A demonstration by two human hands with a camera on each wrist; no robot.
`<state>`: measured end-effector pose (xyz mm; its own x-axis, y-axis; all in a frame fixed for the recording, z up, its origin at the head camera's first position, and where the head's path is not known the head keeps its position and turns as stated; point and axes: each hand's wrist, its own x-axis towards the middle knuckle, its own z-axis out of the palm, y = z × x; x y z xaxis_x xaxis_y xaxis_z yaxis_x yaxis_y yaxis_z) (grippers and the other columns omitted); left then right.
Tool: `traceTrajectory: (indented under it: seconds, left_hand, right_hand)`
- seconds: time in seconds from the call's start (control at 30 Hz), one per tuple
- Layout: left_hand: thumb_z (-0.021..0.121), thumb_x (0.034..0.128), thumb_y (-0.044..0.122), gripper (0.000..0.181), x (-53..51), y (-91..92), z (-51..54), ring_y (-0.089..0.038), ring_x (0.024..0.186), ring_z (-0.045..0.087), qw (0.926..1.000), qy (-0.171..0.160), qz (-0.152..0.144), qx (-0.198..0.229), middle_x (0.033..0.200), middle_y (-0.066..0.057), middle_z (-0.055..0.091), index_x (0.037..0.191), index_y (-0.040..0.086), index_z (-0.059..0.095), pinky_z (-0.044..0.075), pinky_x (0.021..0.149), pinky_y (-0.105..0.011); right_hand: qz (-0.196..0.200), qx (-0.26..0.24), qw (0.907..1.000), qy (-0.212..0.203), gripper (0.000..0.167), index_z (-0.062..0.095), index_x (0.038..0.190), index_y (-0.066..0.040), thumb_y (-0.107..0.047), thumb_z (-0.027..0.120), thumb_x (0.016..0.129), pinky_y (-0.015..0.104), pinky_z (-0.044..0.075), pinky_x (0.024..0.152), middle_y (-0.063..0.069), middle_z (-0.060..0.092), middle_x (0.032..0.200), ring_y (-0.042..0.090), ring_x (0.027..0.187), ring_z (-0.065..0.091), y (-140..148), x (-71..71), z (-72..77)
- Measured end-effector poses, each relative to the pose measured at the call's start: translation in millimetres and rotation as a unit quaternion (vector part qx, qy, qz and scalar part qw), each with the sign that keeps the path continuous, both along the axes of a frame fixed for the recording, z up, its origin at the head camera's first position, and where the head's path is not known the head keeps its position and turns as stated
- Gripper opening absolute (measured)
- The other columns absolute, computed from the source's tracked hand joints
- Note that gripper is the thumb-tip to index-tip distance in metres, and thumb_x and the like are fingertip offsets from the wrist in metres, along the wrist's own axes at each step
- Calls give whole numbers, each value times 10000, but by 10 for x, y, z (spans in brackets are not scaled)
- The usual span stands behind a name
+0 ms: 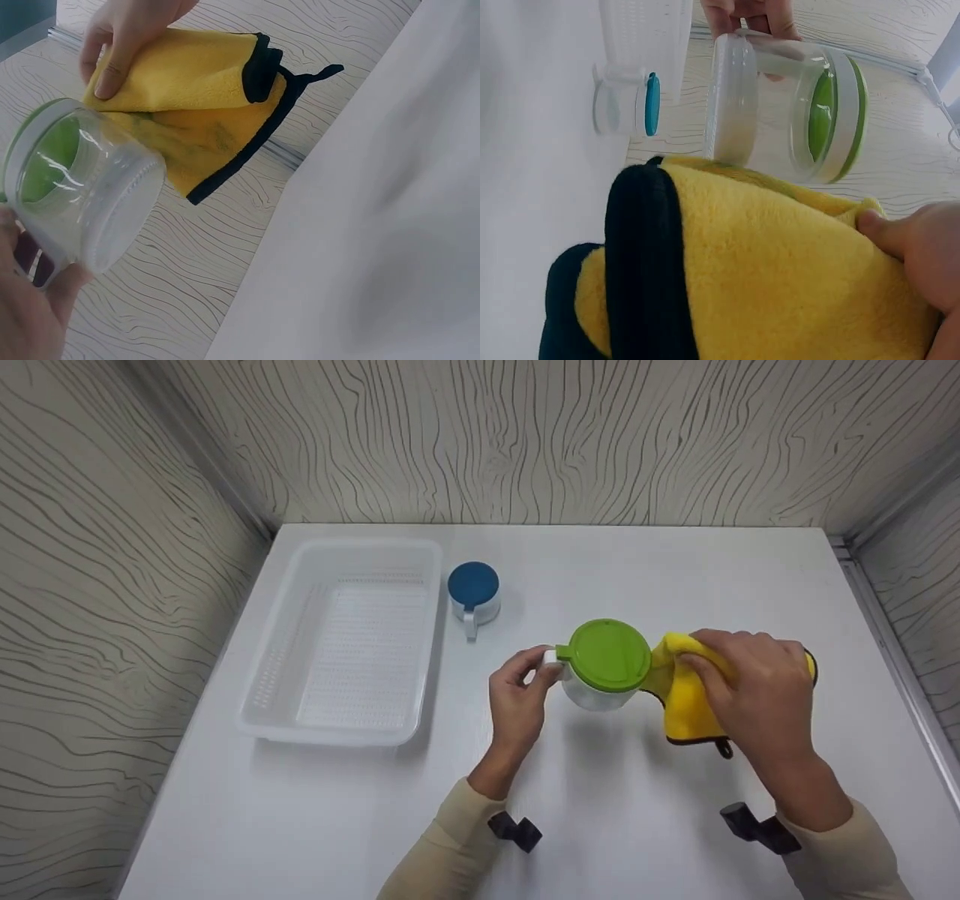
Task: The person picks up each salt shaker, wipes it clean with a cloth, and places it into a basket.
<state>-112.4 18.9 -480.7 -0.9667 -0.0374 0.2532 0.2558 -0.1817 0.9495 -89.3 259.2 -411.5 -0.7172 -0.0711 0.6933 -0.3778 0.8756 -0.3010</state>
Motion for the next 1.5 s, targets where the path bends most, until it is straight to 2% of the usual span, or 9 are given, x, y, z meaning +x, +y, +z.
traceTrajectory:
  seconds: [0.23,0.43,0.67,0.93,1.17,1.5]
  left_hand:
    - [677,965,34,213,3,6,9,-195,1030,674,10000,-57,-23,-16,1086,-174,702,1160,-47,702,580,931,-338]
    - [685,958,45,213,7,8,8,-203,1032,681,10000,6,-44,-85,1079,-170,709,1151,-44,704,579,933,-338]
    - [687,954,40,219,9,19,-8,-196,1040,690,9999,58,-138,-15,1080,-161,708,1155,-45,703,583,926,-353]
    - [685,946,18,218,25,51,-16,-188,1021,687,9998,73,-209,-21,1067,-165,707,1149,-59,699,588,914,-345]
    - [686,947,25,211,38,86,-27,-185,1024,689,9997,93,-241,-34,1069,-164,711,1140,-59,702,588,916,-350]
    - [683,959,45,200,58,119,-29,-159,1008,689,9994,125,-211,-225,1065,-114,723,1143,-28,713,595,901,-338]
  right_hand:
    - [589,231,9980,-40,261,748,988,-47,-64,867,756,460,360,674,140,701,777,344,691,584,82,21,-58]
    - [926,188,9955,8,239,745,950,-74,-35,854,740,450,358,695,99,677,749,317,696,575,59,25,-83]
    - [909,26,9959,-6,238,749,948,-80,-16,854,744,450,363,702,90,676,753,295,704,561,36,-41,-59]
    - [847,40,9957,-359,213,749,983,-36,-30,847,794,415,368,722,132,709,811,301,745,583,63,-106,-57]
    - [811,-34,9960,-370,227,751,978,-37,8,853,781,417,359,703,128,723,824,306,755,600,45,-176,-43]
    - [1072,-139,9890,-1007,172,754,1006,-74,-13,799,851,419,344,732,93,734,865,272,812,596,51,-329,17]
